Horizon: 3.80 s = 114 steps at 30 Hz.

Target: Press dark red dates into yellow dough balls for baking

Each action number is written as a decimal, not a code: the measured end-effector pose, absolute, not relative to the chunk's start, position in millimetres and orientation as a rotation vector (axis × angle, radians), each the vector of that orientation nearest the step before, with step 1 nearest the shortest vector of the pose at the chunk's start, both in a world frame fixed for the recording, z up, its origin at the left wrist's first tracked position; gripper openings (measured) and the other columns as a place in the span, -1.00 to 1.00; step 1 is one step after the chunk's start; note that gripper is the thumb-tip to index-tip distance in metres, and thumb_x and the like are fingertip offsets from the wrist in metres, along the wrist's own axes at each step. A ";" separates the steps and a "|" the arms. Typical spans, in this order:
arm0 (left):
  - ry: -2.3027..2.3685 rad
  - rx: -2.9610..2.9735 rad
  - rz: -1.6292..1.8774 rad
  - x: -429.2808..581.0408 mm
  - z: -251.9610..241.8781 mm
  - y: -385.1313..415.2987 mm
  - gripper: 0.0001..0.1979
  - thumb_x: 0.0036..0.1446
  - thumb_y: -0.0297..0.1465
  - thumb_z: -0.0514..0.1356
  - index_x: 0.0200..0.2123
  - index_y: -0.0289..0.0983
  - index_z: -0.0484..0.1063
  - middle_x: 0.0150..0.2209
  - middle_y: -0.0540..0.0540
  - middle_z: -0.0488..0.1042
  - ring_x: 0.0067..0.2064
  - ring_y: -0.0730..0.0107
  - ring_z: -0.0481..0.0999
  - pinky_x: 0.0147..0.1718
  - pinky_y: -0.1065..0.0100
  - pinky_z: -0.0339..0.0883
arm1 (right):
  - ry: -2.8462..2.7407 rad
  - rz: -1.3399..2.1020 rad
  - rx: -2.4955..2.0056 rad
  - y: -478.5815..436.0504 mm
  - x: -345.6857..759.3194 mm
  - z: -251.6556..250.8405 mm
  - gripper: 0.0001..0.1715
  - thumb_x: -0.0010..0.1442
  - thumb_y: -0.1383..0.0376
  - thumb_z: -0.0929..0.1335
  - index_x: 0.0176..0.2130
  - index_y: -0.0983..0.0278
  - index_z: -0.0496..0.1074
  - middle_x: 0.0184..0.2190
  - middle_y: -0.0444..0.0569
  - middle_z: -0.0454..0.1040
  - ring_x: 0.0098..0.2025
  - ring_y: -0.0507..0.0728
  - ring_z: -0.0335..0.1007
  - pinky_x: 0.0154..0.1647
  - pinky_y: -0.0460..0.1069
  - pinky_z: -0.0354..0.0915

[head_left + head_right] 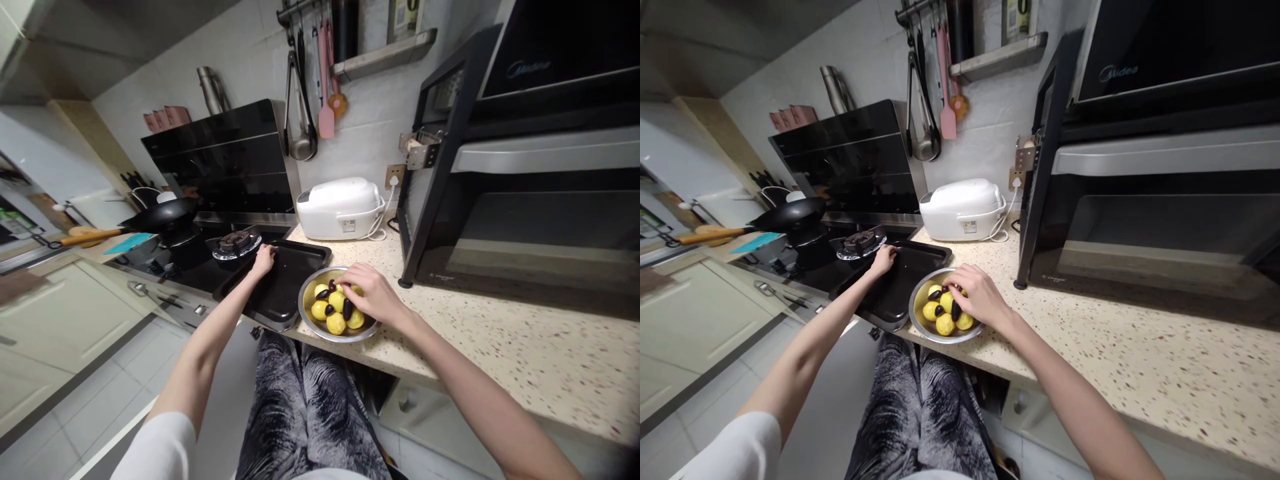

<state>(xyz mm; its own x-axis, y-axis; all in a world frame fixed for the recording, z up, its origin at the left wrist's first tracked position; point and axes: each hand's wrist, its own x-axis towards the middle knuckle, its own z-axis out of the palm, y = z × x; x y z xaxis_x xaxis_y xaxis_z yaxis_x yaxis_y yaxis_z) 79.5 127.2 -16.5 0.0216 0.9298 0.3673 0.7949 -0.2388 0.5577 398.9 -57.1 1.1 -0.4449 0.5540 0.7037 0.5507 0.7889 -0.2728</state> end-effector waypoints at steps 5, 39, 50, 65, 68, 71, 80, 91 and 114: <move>1.544 2.102 1.216 109.0 -5.3 78.9 -0.74 0.35 -0.45 0.15 0.06 -0.29 0.52 0.03 -0.23 0.51 -0.13 0.28 0.57 -0.15 0.25 0.58 | -2.094 0.064 -0.827 -59.2 395.8 1.2 -0.78 0.35 0.41 0.32 -0.18 0.20 0.57 -0.23 0.00 0.63 -0.12 0.22 0.52 -0.03 0.18 0.42; 1.026 1.614 1.652 197.2 -34.4 -113.0 -0.70 0.38 -0.26 0.23 0.12 -0.17 0.54 0.05 -0.17 0.53 0.09 0.21 0.55 0.14 0.26 0.42 | -1.796 0.556 -0.991 -55.7 401.4 5.8 -0.93 0.26 0.29 0.41 -0.28 0.22 0.53 -0.30 -0.05 0.60 -0.28 0.13 0.50 -0.22 0.05 0.42; 1.033 1.489 1.696 195.3 -38.7 -133.7 -0.73 0.39 -0.28 0.23 0.09 -0.20 0.53 -0.08 -0.12 0.54 0.00 0.29 0.56 0.13 0.30 0.39 | -2.680 0.531 -0.796 -58.6 423.4 17.9 -0.80 0.22 0.24 0.53 -0.12 0.04 0.71 0.45 -0.06 0.21 0.52 0.41 -0.08 0.51 0.41 -0.17; 1.063 1.582 1.648 199.0 -43.1 -140.2 -0.73 0.43 -0.30 0.18 0.12 -0.18 0.51 -0.06 -0.13 0.50 0.00 0.30 0.52 0.07 0.32 0.38 | -2.750 0.551 -0.713 -60.7 414.9 14.6 -0.79 0.17 0.39 0.53 -0.19 0.10 0.66 0.43 -0.06 0.26 0.55 0.37 -0.11 0.53 0.42 -0.18; 1.061 1.580 1.653 199.9 -44.0 -140.6 -0.72 0.43 -0.29 0.18 0.12 -0.18 0.51 -0.06 -0.13 0.50 0.00 0.28 0.52 0.07 0.31 0.38 | -2.736 0.515 -0.724 -60.1 415.2 13.4 -0.80 0.17 0.39 0.53 -0.19 0.11 0.65 0.42 -0.03 0.26 0.55 0.37 -0.11 0.51 0.43 -0.16; 1.063 1.583 1.653 200.8 -44.4 -141.1 -0.73 0.42 -0.29 0.18 0.12 -0.17 0.52 -0.06 -0.13 0.49 -0.01 0.29 0.52 0.04 0.33 0.38 | -2.730 0.499 -0.728 -59.8 415.4 11.8 -0.81 0.15 0.39 0.55 -0.22 0.12 0.64 0.40 -0.02 0.29 0.53 0.37 -0.07 0.51 0.43 -0.14; 1.107 1.710 1.632 202.0 -42.0 -141.6 -0.75 0.43 -0.35 0.16 0.11 -0.17 0.50 -0.05 -0.13 0.49 -0.03 0.31 0.51 -0.01 0.34 0.38 | -2.524 0.716 -0.609 -64.7 414.7 22.8 -0.92 0.24 0.30 0.50 -0.20 0.18 0.59 0.28 0.04 0.42 0.41 0.31 0.20 0.45 0.32 0.07; 1.060 1.832 1.602 204.8 -40.2 -146.4 -0.75 0.47 -0.39 0.07 0.04 -0.21 0.53 -0.07 -0.14 0.48 -0.05 0.30 0.47 -0.11 0.36 0.35 | -1.921 0.447 -0.939 -43.0 406.4 -5.7 -0.86 0.25 0.39 0.40 -0.19 0.20 0.56 -0.20 -0.04 0.63 -0.14 0.18 0.53 0.00 0.13 0.42; 1.135 1.792 1.579 205.7 -40.8 -147.5 -0.72 0.47 -0.36 0.07 0.16 -0.20 0.42 0.08 -0.20 0.49 0.08 0.21 0.50 0.06 0.24 0.39 | -2.072 0.370 -0.895 -38.6 408.0 -11.6 -0.71 0.35 0.40 0.32 -0.10 0.19 0.64 -0.09 0.04 0.66 -0.01 0.21 0.54 0.13 0.23 0.41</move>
